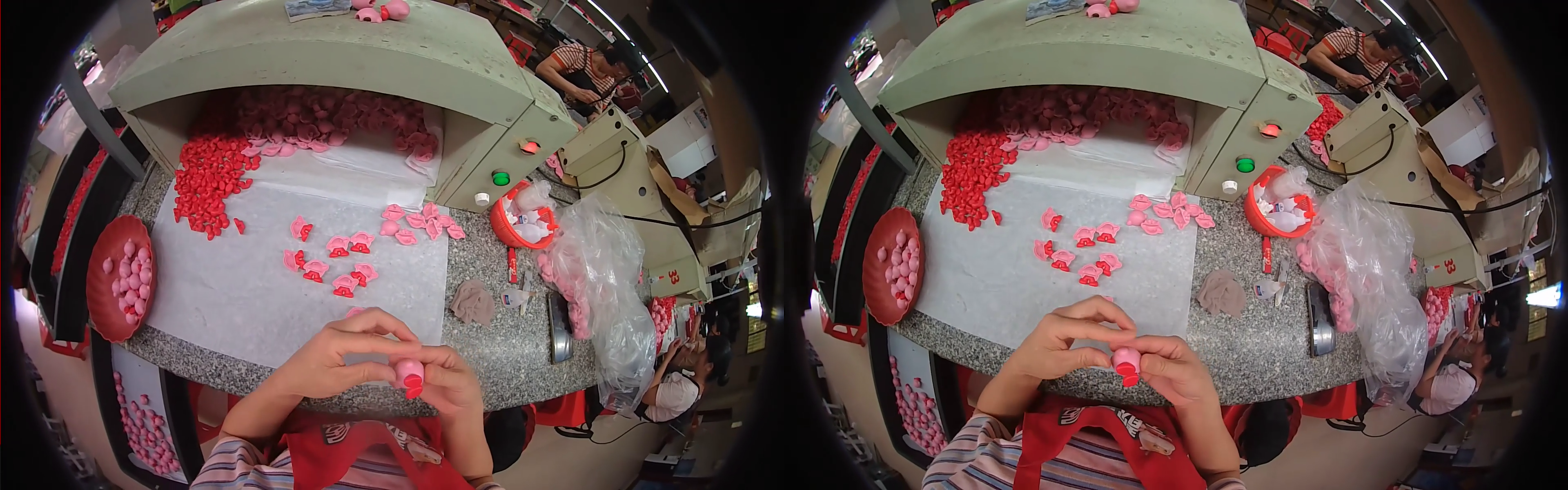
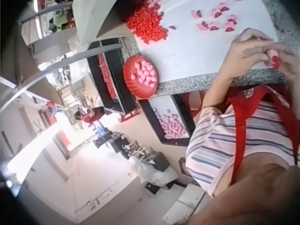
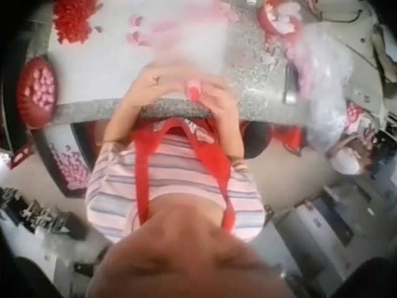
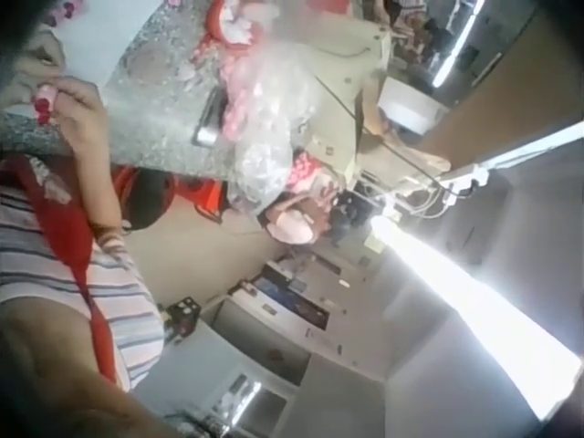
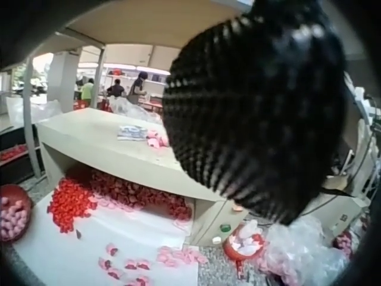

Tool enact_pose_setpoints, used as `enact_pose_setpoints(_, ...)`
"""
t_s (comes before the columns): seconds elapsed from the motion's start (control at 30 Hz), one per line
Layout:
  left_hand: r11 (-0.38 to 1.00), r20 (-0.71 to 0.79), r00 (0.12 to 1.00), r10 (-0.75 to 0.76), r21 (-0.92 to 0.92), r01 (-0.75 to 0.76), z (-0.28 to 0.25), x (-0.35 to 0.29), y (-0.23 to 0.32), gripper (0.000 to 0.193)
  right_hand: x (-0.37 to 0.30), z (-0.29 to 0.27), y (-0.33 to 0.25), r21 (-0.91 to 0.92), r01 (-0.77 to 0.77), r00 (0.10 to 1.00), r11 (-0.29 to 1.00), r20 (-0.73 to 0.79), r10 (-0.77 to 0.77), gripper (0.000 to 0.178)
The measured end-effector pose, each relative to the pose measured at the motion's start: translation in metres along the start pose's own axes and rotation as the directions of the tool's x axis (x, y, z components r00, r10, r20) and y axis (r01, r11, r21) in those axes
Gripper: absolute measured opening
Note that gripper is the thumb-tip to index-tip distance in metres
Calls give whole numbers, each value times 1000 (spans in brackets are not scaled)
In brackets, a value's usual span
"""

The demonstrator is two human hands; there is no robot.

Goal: Gluing small pink plastic components onto larger pink plastic bases at an assembly workbench.

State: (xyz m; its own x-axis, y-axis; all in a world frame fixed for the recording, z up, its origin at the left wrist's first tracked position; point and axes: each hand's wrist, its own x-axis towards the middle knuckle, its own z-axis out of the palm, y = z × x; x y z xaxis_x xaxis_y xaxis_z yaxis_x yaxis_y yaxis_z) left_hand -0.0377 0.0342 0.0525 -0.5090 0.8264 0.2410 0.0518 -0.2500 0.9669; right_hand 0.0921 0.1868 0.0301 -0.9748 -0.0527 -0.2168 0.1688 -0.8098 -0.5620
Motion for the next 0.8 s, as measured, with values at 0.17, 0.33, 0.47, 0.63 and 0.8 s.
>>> enact_pose_setpoints(0.17,993,280,959,39,-122,-5,0,4,-6,37,4,-5,7,4,2,992,1000,127,-2,38)
enact_pose_setpoints(0.33,991,250,967,42,116,-73,7,2,10,40,4,-17,8,95,-24,967,995,256,-1,45)
enact_pose_setpoints(0.47,982,195,979,67,162,-100,12,-2,9,40,2,-10,6,13,-53,990,999,130,51,42)
enact_pose_setpoints(0.63,965,156,982,108,222,-141,15,-4,5,38,1,-2,8,-57,-28,997,998,-71,24,39)
enact_pose_setpoints(0.8,948,147,978,146,261,-181,17,-6,3,34,1,-7,7,-93,-51,999,994,-19,49,36)
